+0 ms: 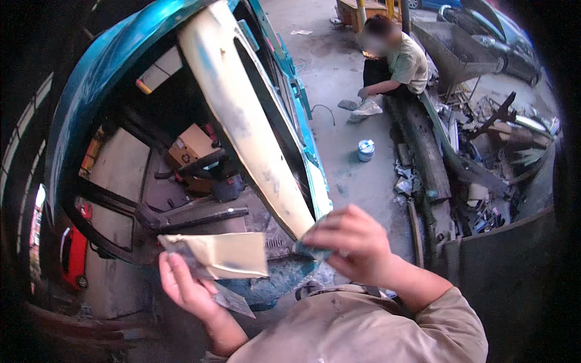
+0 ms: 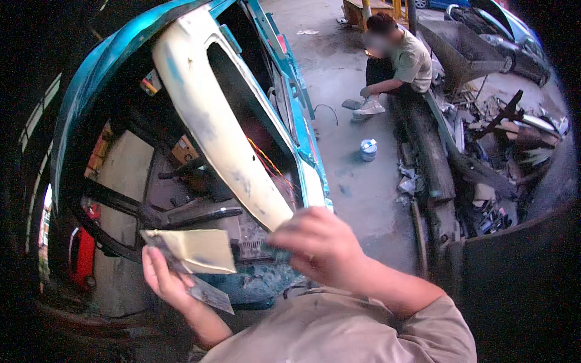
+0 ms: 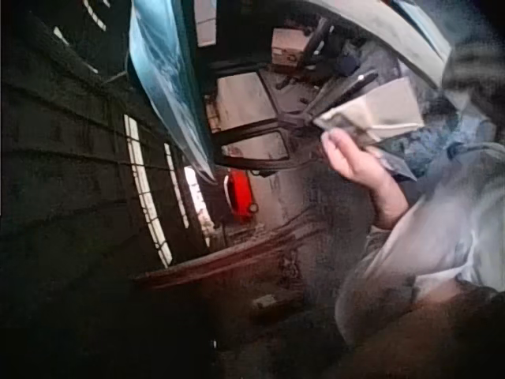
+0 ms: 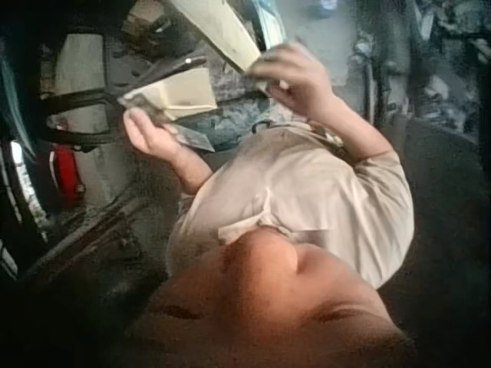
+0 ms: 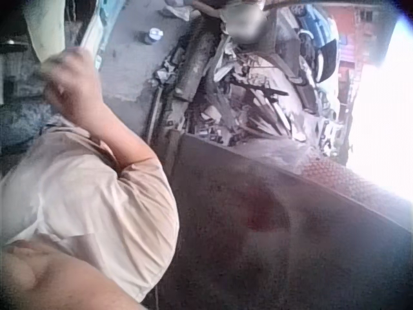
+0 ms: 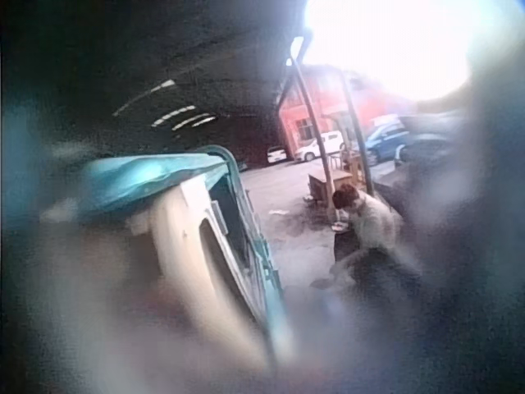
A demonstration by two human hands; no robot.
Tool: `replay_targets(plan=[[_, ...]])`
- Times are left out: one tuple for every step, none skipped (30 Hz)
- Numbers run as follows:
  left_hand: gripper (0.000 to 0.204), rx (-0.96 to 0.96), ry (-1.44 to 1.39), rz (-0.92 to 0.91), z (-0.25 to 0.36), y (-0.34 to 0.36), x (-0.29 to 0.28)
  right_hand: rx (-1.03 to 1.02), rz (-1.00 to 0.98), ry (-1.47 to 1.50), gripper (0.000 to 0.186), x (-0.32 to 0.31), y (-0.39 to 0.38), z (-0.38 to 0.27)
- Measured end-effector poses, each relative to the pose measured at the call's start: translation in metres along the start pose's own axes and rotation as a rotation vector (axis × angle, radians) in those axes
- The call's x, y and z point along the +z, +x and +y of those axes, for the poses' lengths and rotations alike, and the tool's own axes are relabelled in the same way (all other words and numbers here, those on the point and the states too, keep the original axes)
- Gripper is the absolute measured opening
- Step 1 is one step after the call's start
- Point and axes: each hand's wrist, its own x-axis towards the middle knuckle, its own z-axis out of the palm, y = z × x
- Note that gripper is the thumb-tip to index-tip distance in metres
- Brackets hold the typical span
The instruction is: The person sands a teal car door frame with a sanding block, smoothing the surface along the edges and around the window opening. The person holds the sanding block in the right hand and works methodically along the door's contours.
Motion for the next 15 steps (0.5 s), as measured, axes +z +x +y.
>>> replay_targets(plan=[[0.025,0.014,-0.018,0.008,-0.001,0.001,-0.009,0.123,0.032,0.056,0.044,-0.007,0.008,0.002],[0.025,-0.02,0.005,0.106,0.001,0.002,-0.012,0.259,0.139,0.203,0.04,0.0,0.01,0.012],[0.027,-0.089,0.053,0.327,0.0,0.002,-0.009,0.395,0.249,0.345,0.036,0.008,0.013,0.022],[0.029,-0.1,0.066,0.283,-0.001,0.002,-0.011,0.511,0.273,0.433,0.031,0.006,0.02,0.025],[0.031,-0.112,0.08,0.241,-0.002,0.002,-0.018,0.556,0.378,0.535,0.035,0.015,0.023,0.036],[0.033,-0.105,0.093,0.15,-0.006,0.001,-0.03,0.55,0.387,0.526,0.035,0.019,0.025,0.043],[0.035,-0.098,0.104,0.058,-0.011,0.001,-0.039,0.542,0.397,0.513,0.034,0.022,0.028,0.049],[0.035,-0.105,0.133,0.03,-0.013,0.0,-0.043,0.522,0.412,0.489,0.033,0.022,0.032,0.049],[0.031,-0.108,0.18,0.015,-0.009,-0.004,-0.037,0.503,0.418,0.468,0.032,0.025,0.037,0.049],[0.032,-0.119,0.189,0.024,-0.01,-0.006,-0.037,0.483,0.425,0.446,0.032,0.027,0.041,0.049],[0.032,-0.129,0.198,0.033,-0.011,-0.007,-0.041,0.46,0.431,0.406,0.031,0.028,0.045,0.051],[0.032,-0.131,0.223,0.048,-0.011,-0.008,-0.044,0.435,0.432,0.365,0.031,0.028,0.05,0.053],[0.032,-0.133,0.246,0.062,-0.011,-0.009,-0.047,0.411,0.434,0.323,0.031,0.028,0.055,0.055],[0.032,-0.134,0.27,0.077,-0.009,-0.009,-0.046,0.421,0.439,0.34,0.03,0.029,0.06,0.056],[0.032,-0.133,0.272,0.101,-0.008,-0.01,-0.044,0.396,0.441,0.328,0.029,0.03,0.065,0.058]])
